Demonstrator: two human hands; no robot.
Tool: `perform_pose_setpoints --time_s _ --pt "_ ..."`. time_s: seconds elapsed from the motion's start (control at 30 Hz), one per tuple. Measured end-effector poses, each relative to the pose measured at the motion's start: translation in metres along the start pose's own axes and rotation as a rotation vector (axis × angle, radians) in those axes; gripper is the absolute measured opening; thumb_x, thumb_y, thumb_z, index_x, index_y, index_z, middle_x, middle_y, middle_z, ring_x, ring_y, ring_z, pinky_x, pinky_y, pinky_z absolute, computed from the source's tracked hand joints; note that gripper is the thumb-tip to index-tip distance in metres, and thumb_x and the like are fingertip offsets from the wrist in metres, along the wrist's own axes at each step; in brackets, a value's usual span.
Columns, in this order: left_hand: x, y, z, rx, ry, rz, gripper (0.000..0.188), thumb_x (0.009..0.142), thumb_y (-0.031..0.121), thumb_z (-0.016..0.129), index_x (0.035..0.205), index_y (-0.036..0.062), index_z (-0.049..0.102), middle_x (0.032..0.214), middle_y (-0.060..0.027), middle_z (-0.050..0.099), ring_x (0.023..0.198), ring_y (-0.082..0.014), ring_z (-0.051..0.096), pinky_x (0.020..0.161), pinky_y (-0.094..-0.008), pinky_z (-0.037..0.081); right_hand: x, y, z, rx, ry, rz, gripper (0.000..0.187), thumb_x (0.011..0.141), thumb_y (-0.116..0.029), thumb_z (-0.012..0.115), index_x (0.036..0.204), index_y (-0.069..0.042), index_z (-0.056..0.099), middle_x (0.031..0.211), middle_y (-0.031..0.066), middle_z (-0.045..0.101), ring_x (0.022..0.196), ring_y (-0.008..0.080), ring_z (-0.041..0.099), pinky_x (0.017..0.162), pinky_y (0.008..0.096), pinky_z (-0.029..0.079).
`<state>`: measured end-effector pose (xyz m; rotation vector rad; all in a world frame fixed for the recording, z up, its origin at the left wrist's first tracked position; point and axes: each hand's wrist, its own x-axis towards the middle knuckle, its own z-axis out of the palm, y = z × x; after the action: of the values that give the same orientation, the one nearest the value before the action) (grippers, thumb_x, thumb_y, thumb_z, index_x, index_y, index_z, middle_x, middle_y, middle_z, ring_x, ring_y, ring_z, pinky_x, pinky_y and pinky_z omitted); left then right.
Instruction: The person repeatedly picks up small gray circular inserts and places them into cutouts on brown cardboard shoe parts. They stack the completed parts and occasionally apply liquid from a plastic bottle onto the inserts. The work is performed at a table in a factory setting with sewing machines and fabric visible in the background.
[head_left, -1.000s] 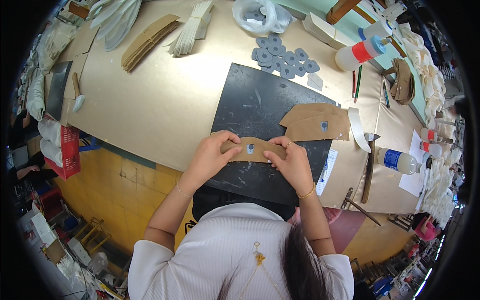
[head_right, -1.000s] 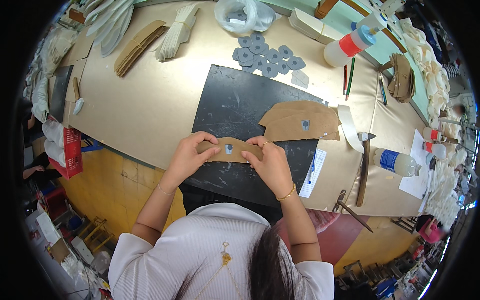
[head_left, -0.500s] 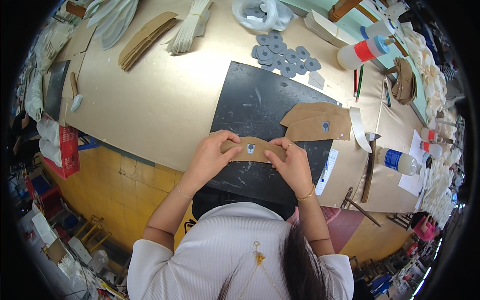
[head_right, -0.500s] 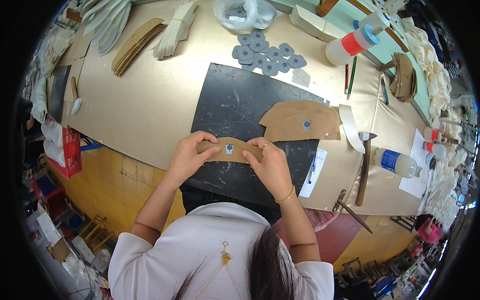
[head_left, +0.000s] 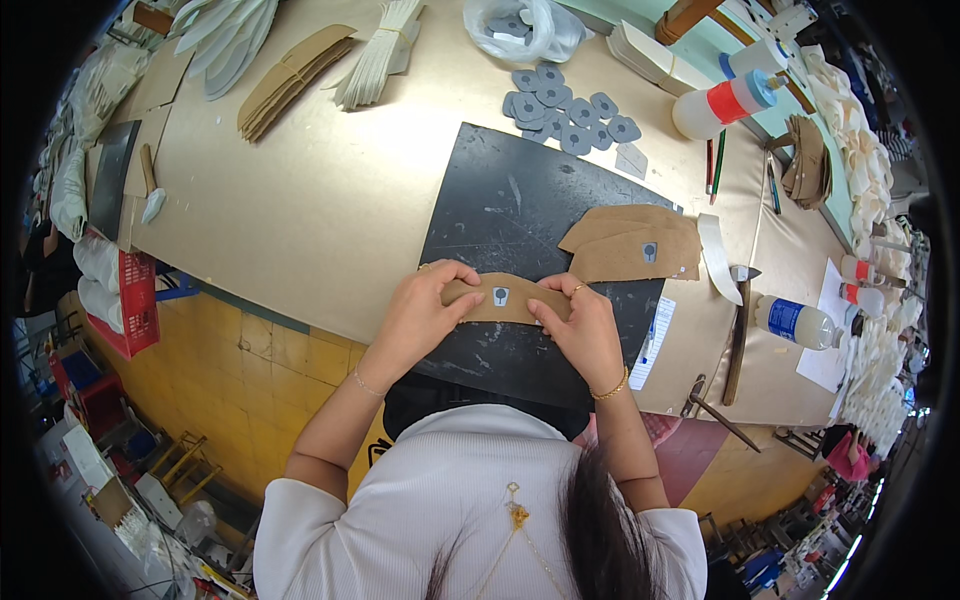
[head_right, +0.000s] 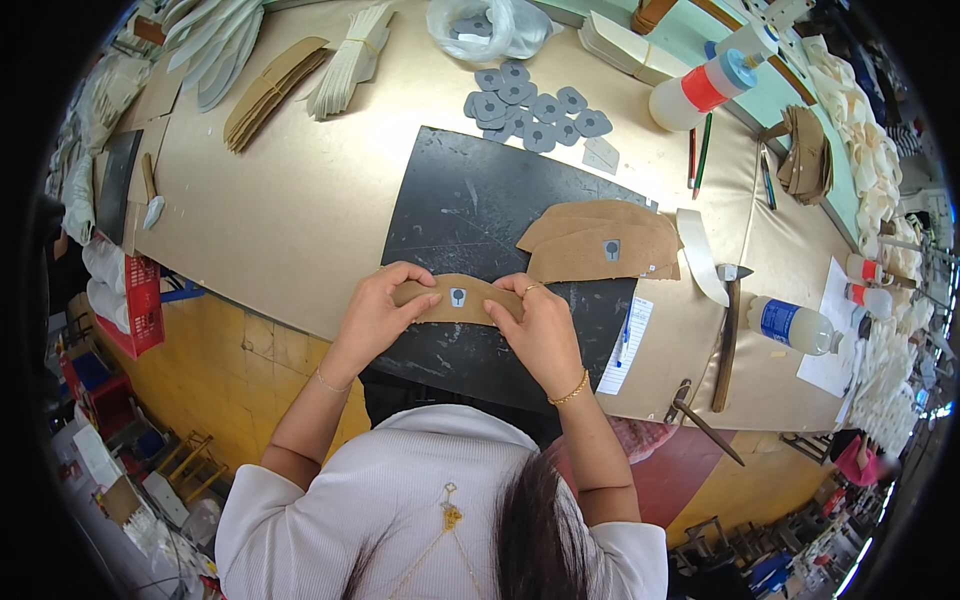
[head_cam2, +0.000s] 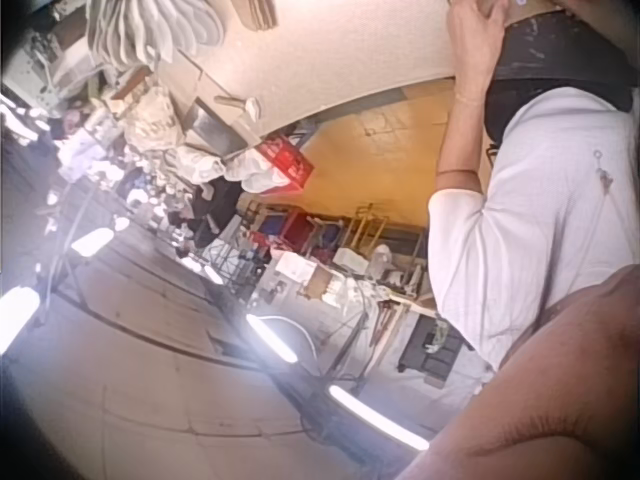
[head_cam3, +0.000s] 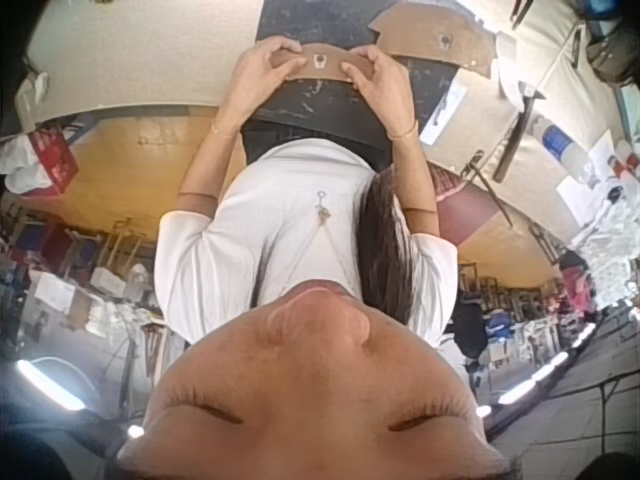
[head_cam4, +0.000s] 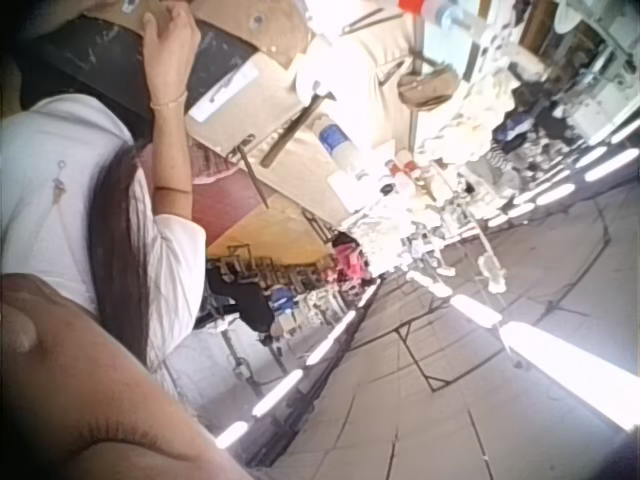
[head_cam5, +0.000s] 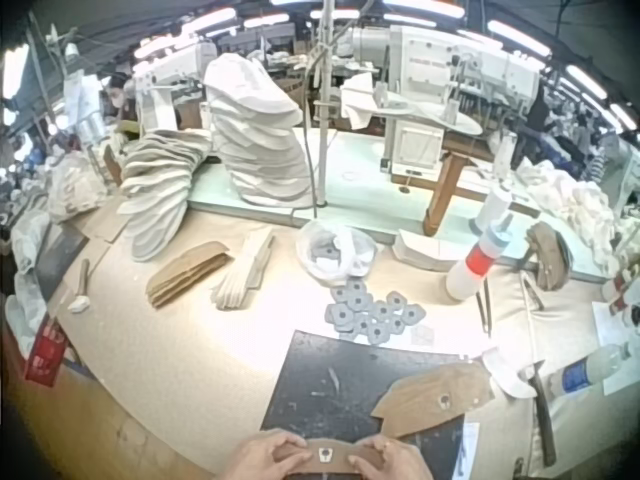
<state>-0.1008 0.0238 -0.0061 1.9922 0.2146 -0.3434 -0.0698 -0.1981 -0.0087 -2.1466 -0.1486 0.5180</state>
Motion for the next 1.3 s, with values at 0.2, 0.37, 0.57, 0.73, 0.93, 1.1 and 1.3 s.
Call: perform_pose_setpoints --time_s 0.2,0.37,0.57,0.73,0.93,1.1,1.3 --pt "0.000 0.000 0.000 0.013 0.004 0.015 0.017 0.087 0.013 0.073 0.097 0.0004 0.066 0.096 -0.0132 0.069 0.090 -0.0323 0.066 0.080 -0.0376 0.052 0.000 0.001 0.000 -0.003 0.008 -0.011 0.022 0.087 -0.013 0.074 0.102 0.002 0.068 0.082 0.0112 0.072 0.059 0.0135 0.066 0.057 0.0272 0.053" --pt "0.000 -0.003 0.001 -0.004 0.003 0.006 0.017 0.087 0.013 0.073 0.096 0.0002 0.066 0.095 -0.0133 0.069 0.089 -0.0321 0.066 0.079 -0.0376 0.051 0.000 -0.005 -0.001 0.024 -0.023 0.056 0.022 0.087 -0.014 0.073 0.101 0.001 0.067 0.089 0.0157 0.072 0.075 0.0260 0.069 0.068 0.0338 0.053" --pt "0.000 -0.001 0.001 0.065 0.023 0.053 0.016 0.087 0.013 0.072 0.097 0.0014 0.066 0.095 -0.0127 0.068 0.088 -0.0329 0.066 0.078 -0.0384 0.052 0.000 -0.005 0.000 0.029 -0.017 0.063 0.021 0.087 -0.014 0.073 0.100 0.000 0.068 0.092 0.0176 0.071 0.082 0.0324 0.070 0.074 0.0377 0.054" --pt "-0.006 -0.001 0.007 0.159 0.071 0.113 0.014 0.088 0.012 0.071 0.098 0.0042 0.066 0.095 -0.0113 0.066 0.084 -0.0345 0.065 0.074 -0.0401 0.052 -0.005 -0.009 0.006 -0.097 0.057 -0.027 0.021 0.087 -0.014 0.072 0.103 -0.002 0.067 0.094 0.0165 0.070 0.081 0.0327 0.069 0.072 0.0379 0.054" --pt "-0.012 0.003 0.021 0.575 0.322 0.439 0.015 0.083 0.007 0.072 0.097 0.0062 0.069 0.099 -0.0059 0.062 0.091 -0.0299 0.061 0.083 -0.0432 0.048 -0.013 -0.009 0.015 -0.529 0.204 -0.276 0.032 0.084 -0.009 0.071 0.116 -0.011 0.067 0.111 0.0101 0.063 0.097 0.0284 0.060 0.084 0.0384 0.048" --pt "-0.014 -0.022 0.028 0.591 0.165 0.749 0.017 0.082 0.016 0.065 0.097 0.0098 0.069 0.108 -0.0086 0.062 0.104 -0.0294 0.060 0.084 -0.0436 0.044 -0.011 -0.016 0.013 -0.722 0.123 -0.485 0.042 0.083 -0.013 0.060 0.124 -0.020 0.065 0.125 0.0056 0.056 0.110 0.0291 0.051 0.093 0.0466 0.040" --pt "-0.020 -0.032 0.027 0.662 0.184 0.879 0.014 0.080 0.021 0.061 0.087 0.0093 0.066 0.109 -0.0097 0.062 0.104 -0.0274 0.059 0.085 -0.0427 0.046 -0.010 -0.023 0.016 -0.788 0.086 -0.581 0.040 0.086 -0.016 0.059 0.125 -0.015 0.066 0.124 0.0103 0.058 0.111 0.0319 0.054 0.095 0.0474 0.039"
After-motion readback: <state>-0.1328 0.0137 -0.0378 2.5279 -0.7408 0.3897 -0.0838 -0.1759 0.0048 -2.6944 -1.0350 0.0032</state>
